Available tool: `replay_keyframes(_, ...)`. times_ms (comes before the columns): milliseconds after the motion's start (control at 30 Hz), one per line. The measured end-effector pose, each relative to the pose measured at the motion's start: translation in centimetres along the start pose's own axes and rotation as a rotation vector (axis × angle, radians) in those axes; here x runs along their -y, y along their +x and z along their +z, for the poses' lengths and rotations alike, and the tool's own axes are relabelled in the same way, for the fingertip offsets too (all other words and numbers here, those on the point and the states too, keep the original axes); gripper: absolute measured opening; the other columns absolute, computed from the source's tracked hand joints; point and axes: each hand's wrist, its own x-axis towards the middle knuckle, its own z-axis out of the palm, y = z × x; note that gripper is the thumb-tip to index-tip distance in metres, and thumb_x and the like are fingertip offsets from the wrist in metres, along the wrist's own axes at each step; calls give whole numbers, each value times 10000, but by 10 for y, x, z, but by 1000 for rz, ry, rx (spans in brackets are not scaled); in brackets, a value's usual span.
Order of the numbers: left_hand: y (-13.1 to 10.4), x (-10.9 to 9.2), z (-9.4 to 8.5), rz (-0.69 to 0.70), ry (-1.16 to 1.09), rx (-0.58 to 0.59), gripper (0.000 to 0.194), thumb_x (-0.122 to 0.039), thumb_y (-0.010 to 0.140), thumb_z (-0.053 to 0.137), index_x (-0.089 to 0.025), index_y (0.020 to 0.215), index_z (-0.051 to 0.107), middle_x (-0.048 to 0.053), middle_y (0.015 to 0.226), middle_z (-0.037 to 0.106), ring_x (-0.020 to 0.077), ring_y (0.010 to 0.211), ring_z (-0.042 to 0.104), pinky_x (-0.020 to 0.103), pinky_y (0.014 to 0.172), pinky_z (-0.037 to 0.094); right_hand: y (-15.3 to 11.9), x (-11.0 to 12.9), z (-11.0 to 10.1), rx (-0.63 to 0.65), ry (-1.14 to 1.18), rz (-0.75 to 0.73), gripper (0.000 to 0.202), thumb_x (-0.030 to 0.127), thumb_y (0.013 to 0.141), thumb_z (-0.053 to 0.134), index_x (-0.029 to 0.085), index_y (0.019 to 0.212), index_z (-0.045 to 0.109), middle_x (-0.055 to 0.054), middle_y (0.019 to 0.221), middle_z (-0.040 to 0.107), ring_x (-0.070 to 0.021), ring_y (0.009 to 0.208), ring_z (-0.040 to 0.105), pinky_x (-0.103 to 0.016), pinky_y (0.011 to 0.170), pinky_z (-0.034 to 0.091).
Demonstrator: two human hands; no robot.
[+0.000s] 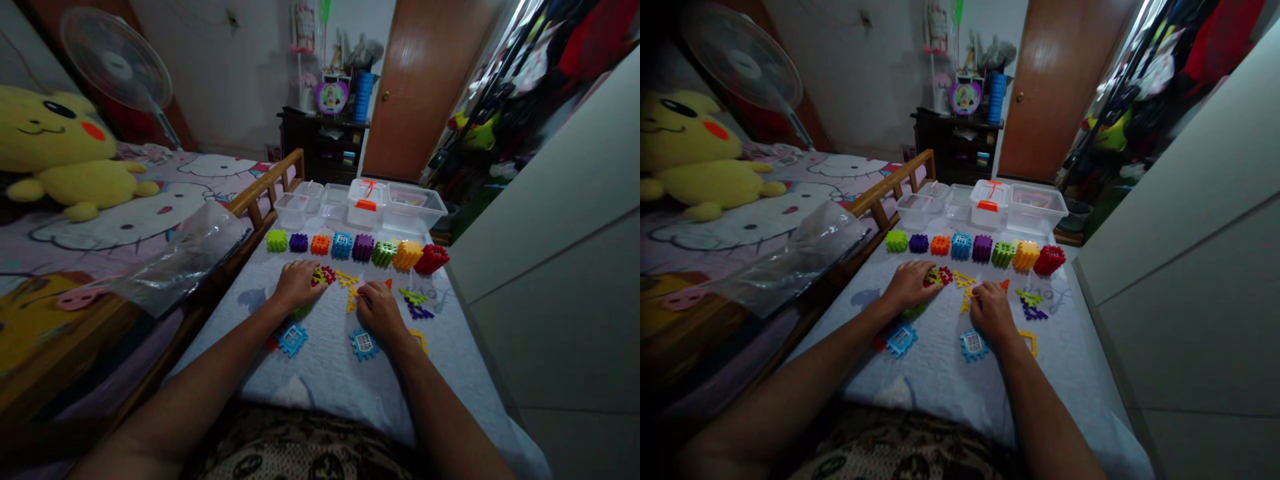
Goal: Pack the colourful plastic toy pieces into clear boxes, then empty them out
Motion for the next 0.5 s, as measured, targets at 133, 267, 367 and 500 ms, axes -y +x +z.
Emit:
replay_keyframes(133,2,-2,0,47,0,-7,367,-363,842,678,-189,1164,663,84,1124,713,294,1054,610,423,925,422,0,-1,-1,3,18,6,166,119,877,523,160,894,683,-88,897,641,-220,867,566,-342,822,439)
replay_keyframes(267,-1,-3,4,115,13,-30,302,-285,855,655,-195,1143,668,80,1100,699,267,1027,600,395,904,425,0,-3,-1,6,42,6,166,119,876,524,159,889,684,-90,903,643,-224,887,571,-344,835,440)
replay_keyframes(367,-1,-4,4,144,43,-26,228,-299,867,647,-191,1065,684,86,1039,692,265,992,594,393,887,426,0,-2,-2,25,41,5,166,117,875,523,156,874,685,-92,894,644,-225,877,572,-343,827,440)
replay_keyframes(500,-1,-8,-2,180,26,-26,189,-299,861,652,-193,1012,694,92,986,688,271,963,597,412,892,430,1,-2,-4,37,38,12,171,118,870,519,163,878,684,-92,897,647,-225,876,577,-346,826,448)
